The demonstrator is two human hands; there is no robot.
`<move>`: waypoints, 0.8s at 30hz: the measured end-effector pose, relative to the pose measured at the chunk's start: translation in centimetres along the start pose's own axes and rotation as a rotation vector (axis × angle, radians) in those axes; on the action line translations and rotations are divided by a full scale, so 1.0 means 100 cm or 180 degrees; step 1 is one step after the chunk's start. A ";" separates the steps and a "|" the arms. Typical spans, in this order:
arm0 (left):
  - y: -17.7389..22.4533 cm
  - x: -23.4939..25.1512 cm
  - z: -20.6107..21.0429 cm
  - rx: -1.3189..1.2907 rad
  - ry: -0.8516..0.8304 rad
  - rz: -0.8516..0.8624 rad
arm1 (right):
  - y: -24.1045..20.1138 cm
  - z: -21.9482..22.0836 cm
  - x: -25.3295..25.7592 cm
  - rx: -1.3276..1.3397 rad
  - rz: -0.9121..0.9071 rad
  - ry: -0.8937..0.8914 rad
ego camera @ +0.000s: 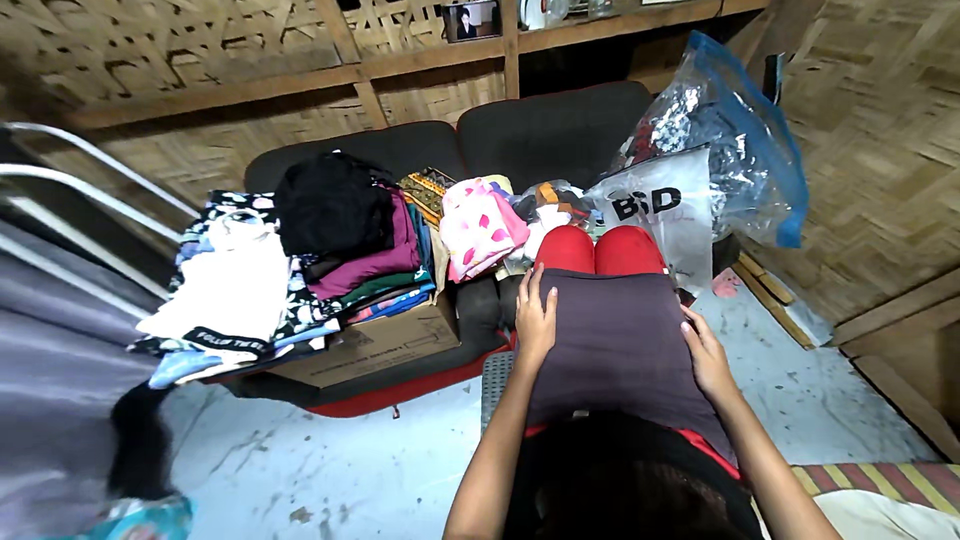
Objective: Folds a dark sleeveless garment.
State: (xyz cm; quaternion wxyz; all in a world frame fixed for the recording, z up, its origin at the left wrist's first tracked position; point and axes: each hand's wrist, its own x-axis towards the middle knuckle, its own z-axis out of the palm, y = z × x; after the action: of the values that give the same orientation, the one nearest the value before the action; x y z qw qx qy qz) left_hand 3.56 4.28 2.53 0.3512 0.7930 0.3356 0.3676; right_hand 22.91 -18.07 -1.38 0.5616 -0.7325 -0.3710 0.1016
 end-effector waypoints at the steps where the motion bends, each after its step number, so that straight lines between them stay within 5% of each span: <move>1: -0.002 -0.001 0.001 -0.0079 0.0121 0.0045 | 0.000 0.000 -0.003 -0.0096 0.0094 0.0143; 7: 0.004 0.006 -0.007 -0.0063 0.0962 0.0407 | -0.032 -0.013 0.004 -0.1152 -0.0561 0.0694; 12: 0.034 0.054 -0.044 -0.0079 0.0888 0.0718 | -0.079 -0.041 0.045 -0.1206 -0.1090 0.0920; 16: 0.066 0.081 -0.055 0.0281 0.0601 0.0338 | -0.112 -0.030 0.061 -0.1321 -0.0786 0.1348; 20: 0.055 0.033 -0.021 0.0940 0.0545 0.0462 | -0.103 0.008 0.033 -0.1601 -0.1187 0.0766; 24: 0.016 -0.036 0.010 0.1527 -0.0109 0.0694 | -0.056 0.044 -0.005 -0.2349 -0.1177 -0.0156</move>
State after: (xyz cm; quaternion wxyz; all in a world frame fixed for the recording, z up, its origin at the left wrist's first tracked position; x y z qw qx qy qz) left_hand 3.00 0.26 2.08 0.1171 0.8912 0.3198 0.2998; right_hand 17.67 -14.62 2.03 0.2611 -0.8031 -0.5212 -0.1235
